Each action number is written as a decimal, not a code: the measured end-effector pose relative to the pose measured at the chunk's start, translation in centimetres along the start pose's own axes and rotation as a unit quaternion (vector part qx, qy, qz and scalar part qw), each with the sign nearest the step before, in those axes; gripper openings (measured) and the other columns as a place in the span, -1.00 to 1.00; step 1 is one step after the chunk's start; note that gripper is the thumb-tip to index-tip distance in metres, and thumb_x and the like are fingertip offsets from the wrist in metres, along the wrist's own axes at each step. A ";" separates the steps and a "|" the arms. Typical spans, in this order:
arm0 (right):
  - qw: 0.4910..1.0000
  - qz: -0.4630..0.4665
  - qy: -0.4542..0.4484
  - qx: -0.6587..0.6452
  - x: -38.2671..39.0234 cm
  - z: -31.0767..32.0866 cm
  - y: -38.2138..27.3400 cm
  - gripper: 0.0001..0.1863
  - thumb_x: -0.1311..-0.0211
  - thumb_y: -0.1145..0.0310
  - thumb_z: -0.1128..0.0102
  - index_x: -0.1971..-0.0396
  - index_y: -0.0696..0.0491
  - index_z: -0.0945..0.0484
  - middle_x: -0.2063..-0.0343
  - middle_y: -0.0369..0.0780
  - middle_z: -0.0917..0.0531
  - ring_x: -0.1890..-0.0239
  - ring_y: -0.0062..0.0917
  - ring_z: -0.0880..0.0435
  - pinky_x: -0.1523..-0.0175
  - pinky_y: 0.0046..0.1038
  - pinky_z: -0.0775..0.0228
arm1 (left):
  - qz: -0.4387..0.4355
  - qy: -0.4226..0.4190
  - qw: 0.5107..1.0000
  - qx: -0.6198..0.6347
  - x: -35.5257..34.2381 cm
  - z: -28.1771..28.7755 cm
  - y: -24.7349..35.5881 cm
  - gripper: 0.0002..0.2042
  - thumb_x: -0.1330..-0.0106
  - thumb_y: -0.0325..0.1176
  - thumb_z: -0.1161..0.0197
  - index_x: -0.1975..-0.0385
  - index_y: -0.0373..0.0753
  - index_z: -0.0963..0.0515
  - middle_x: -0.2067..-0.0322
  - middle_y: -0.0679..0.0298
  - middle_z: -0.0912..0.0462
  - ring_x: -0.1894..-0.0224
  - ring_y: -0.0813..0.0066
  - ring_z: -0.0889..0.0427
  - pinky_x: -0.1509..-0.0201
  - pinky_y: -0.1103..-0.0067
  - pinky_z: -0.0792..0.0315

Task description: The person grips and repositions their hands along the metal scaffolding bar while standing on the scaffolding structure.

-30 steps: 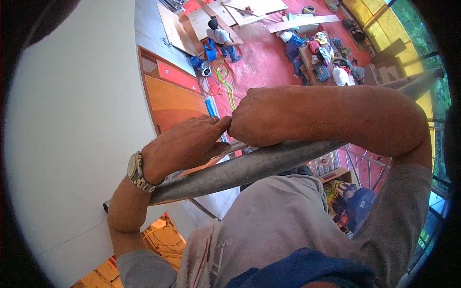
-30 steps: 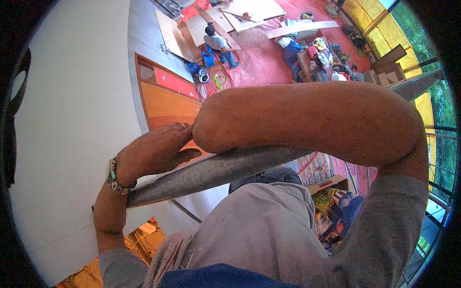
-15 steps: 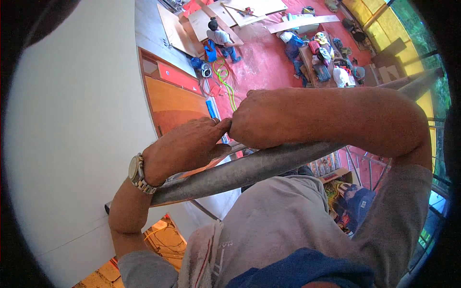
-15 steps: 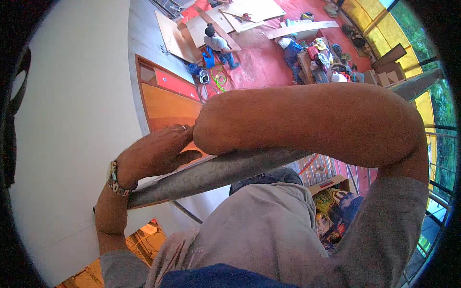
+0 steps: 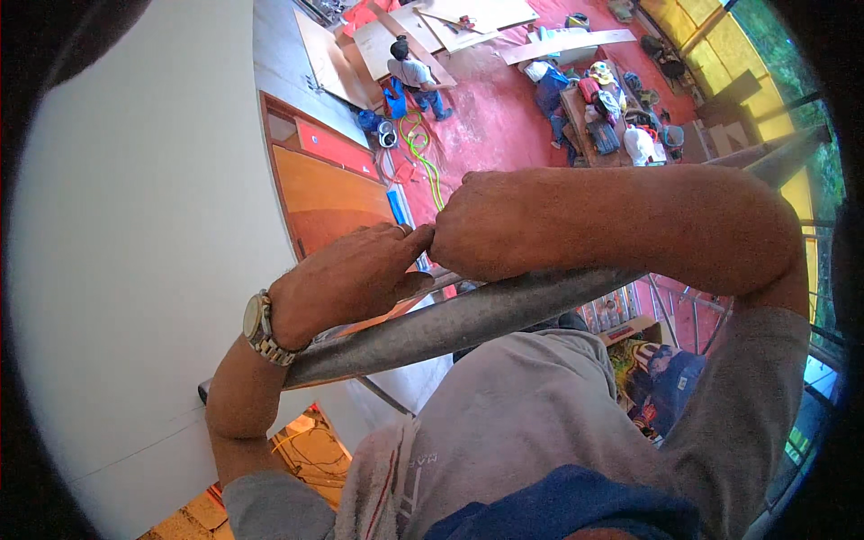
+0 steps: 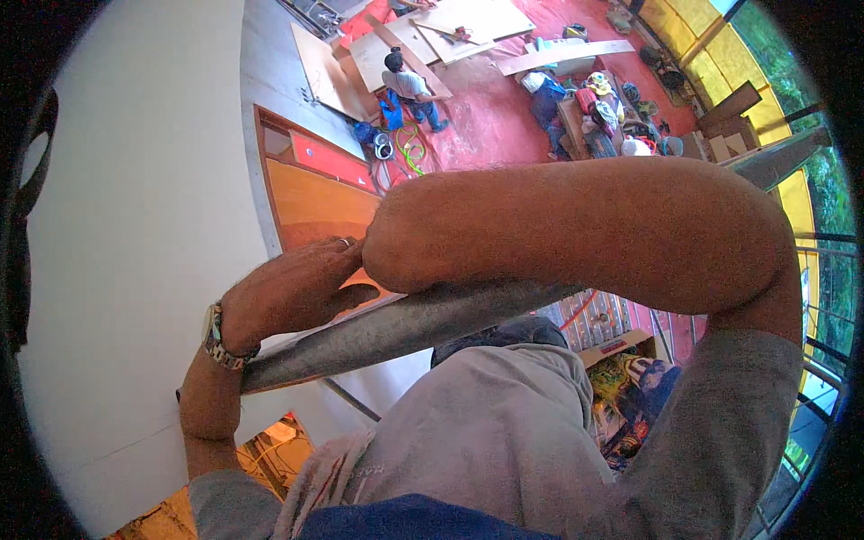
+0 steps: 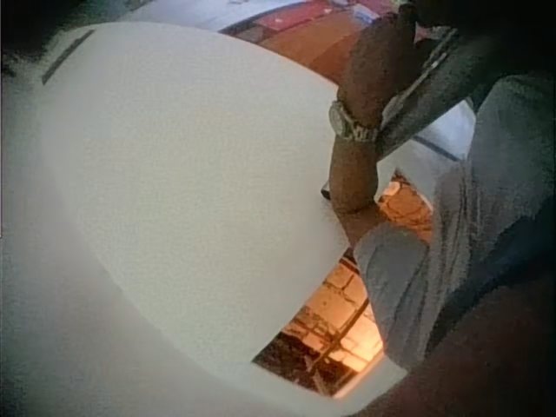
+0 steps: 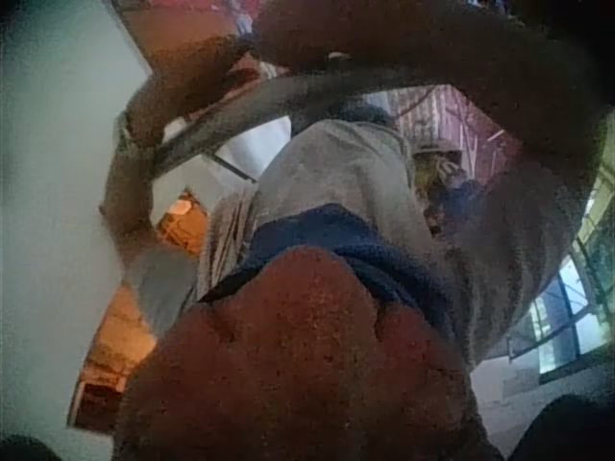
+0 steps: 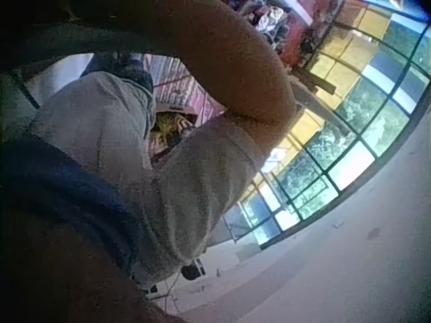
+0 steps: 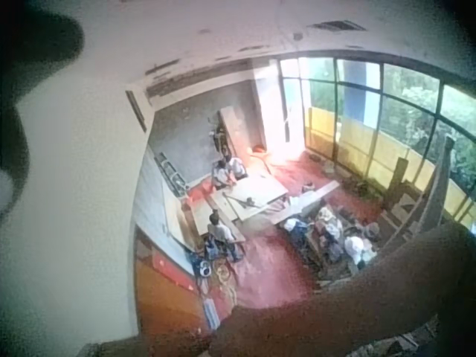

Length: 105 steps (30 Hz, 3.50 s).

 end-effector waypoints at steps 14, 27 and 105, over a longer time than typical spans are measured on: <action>1.000 0.001 0.001 -0.010 -0.2 -0.1 0.3 -0.80 -0.16 0.31 -0.26 0.28 0.06 -0.73 0.38 -0.09 -0.78 0.24 -0.18 -0.82 0.15 -0.10 -0.66 | 0.015 -0.009 1.000 -0.010 -0.1 0.0 -0.3 -0.58 -0.49 -0.18 -0.22 -0.22 -0.30 -0.46 -0.08 -0.08 -0.62 -0.19 -0.02 -0.57 -0.33 0.21 -0.42; 1.000 0.007 -0.009 0.013 -0.2 -0.4 0.3 -0.79 -0.18 0.30 -0.25 0.25 0.06 -0.72 0.37 -0.09 -0.78 0.22 -0.18 -0.82 0.12 -0.09 -0.66 | 0.005 -0.012 1.000 -0.003 -0.2 0.0 -0.4 -0.57 -0.49 -0.17 -0.21 -0.21 -0.30 -0.46 -0.07 -0.09 -0.62 -0.18 -0.04 -0.57 -0.31 0.21 -0.43; 1.000 -0.001 0.006 0.005 -0.2 -0.5 0.7 -0.77 -0.18 0.28 -0.26 0.21 0.04 -0.73 0.35 -0.10 -0.78 0.21 -0.18 -0.82 0.11 -0.07 -0.65 | 0.013 -0.021 1.000 -0.011 -0.2 0.1 0.0 -0.56 -0.51 -0.15 -0.18 -0.23 -0.31 -0.44 -0.10 -0.08 -0.60 -0.21 -0.02 -0.55 -0.34 0.22 -0.41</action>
Point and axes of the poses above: each hand's wrist, its own x-axis away from the middle knuckle, its own z-axis out of the back of the hand, y = z × x, the point moved 10 cm from there along -x, towards the middle knuckle
